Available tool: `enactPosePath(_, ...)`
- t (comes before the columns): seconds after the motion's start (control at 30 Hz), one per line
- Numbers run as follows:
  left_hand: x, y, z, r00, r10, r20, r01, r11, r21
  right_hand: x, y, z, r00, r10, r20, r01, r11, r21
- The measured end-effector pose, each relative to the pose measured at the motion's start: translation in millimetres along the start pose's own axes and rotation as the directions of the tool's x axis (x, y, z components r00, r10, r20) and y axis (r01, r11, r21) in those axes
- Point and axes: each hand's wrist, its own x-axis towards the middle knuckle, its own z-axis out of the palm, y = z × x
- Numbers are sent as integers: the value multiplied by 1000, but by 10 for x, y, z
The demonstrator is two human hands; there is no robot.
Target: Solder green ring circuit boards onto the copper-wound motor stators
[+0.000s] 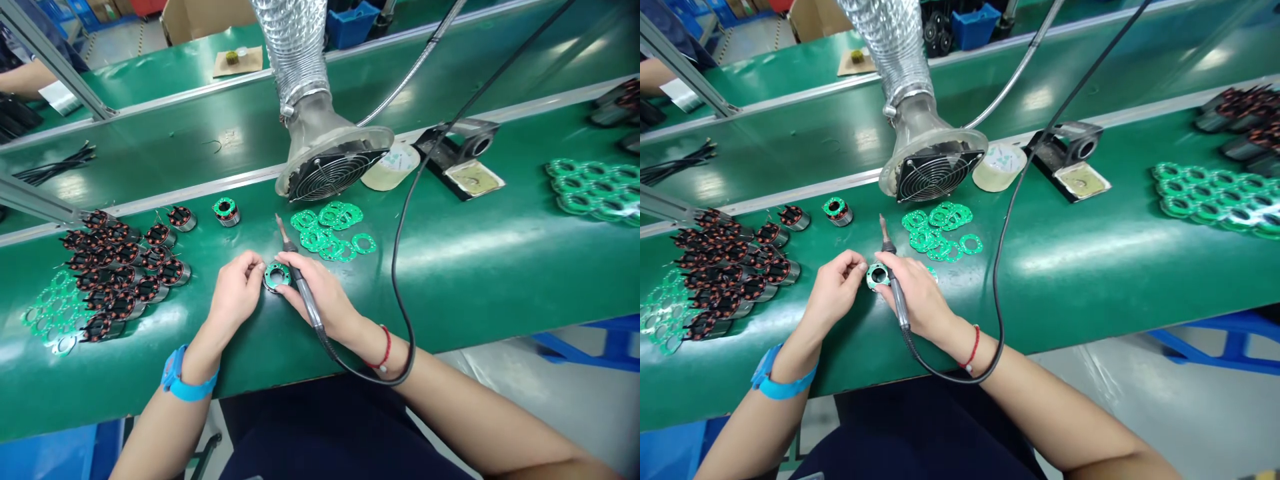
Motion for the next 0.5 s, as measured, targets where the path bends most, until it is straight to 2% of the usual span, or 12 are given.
enactPosePath(0.1, 9, 14, -54, 999, 8, 45, -9, 1000, 22, -3, 0, -31, 998, -40, -44, 40, 999, 2)
enactPosePath(0.2, 22, 41, -83, 997, 1, 74, -4, 999, 43, -35, -18, -80, 984, -44, -171, 50, 998, 35)
enactPosePath(0.3, 39, 73, -83, 995, -9, 95, 3, 998, 67, -111, -21, -118, 955, 9, -295, 28, 992, 121)
enactPosePath(0.4, 56, 95, -75, 993, -12, 118, 2, 996, 85, -214, 15, -122, 936, 69, -345, 10, 975, 222)
enactPosePath(0.5, 70, 106, -77, 990, -28, 136, 16, 996, 87, -281, 60, -119, 932, 65, -357, 32, 966, 258)
